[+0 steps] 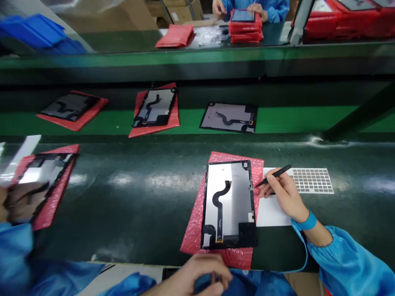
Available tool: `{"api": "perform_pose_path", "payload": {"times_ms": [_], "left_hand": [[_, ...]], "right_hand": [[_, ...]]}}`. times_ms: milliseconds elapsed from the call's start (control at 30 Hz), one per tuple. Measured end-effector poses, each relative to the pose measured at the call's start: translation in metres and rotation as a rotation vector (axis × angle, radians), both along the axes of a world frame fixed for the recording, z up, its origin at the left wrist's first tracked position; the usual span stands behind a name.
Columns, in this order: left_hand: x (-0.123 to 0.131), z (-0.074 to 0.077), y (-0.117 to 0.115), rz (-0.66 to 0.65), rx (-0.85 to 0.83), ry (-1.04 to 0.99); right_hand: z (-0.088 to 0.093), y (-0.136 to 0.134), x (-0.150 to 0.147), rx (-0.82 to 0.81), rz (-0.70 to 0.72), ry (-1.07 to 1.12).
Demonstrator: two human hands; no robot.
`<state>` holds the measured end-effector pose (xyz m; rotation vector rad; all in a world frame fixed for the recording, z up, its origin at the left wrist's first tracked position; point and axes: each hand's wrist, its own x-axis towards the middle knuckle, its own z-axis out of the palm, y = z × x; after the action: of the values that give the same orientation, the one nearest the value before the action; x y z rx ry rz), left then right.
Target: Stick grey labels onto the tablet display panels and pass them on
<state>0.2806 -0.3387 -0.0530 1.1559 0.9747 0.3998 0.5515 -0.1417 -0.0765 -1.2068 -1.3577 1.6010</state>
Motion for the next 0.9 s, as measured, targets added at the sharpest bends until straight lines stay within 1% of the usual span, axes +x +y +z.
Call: {"api": "perform_pose_path", "payload": {"times_ms": [67, 133, 167, 200, 233, 333, 433, 533, 667, 800, 900], "left_hand": [[0.021, -0.010, 0.032, -0.007, 0.377, 0.165], [0.045, -0.024, 0.061, 0.004, 0.723, 0.348], [0.057, -0.032, 0.074, 0.001, 0.851, 0.440], [0.067, -0.040, 0.086, -0.014, 0.943, 0.529], [0.076, -0.049, 0.096, -0.039, 1.000, 0.608], [0.097, -0.071, 0.116, -0.112, 1.060, 0.768], [0.115, -0.087, 0.127, -0.137, 1.073, 0.824], [0.132, -0.099, 0.134, -0.130, 1.079, 0.842], [0.152, -0.115, 0.145, -0.137, 1.070, 0.841], [0.167, -0.129, 0.154, -0.124, 1.073, 0.839], [0.179, -0.137, 0.159, -0.118, 1.093, 0.854]], "right_hand": [[-0.013, -0.001, 0.006, 0.004, 0.038, -0.033], [-0.020, 0.003, 0.012, 0.008, 0.070, -0.056], [-0.023, 0.007, 0.015, 0.012, 0.084, -0.062], [-0.025, 0.010, 0.019, 0.018, 0.095, -0.065], [-0.028, 0.014, 0.023, 0.025, 0.103, -0.066], [-0.040, 0.024, 0.038, 0.028, 0.124, -0.062], [-0.059, 0.031, 0.055, 0.023, 0.126, -0.049], [-0.077, 0.037, 0.073, 0.030, 0.118, -0.041], [-0.096, 0.047, 0.093, 0.040, 0.127, -0.049], [-0.111, 0.055, 0.109, 0.051, 0.134, -0.046], [-0.118, 0.060, 0.120, 0.060, 0.127, -0.046]]}}
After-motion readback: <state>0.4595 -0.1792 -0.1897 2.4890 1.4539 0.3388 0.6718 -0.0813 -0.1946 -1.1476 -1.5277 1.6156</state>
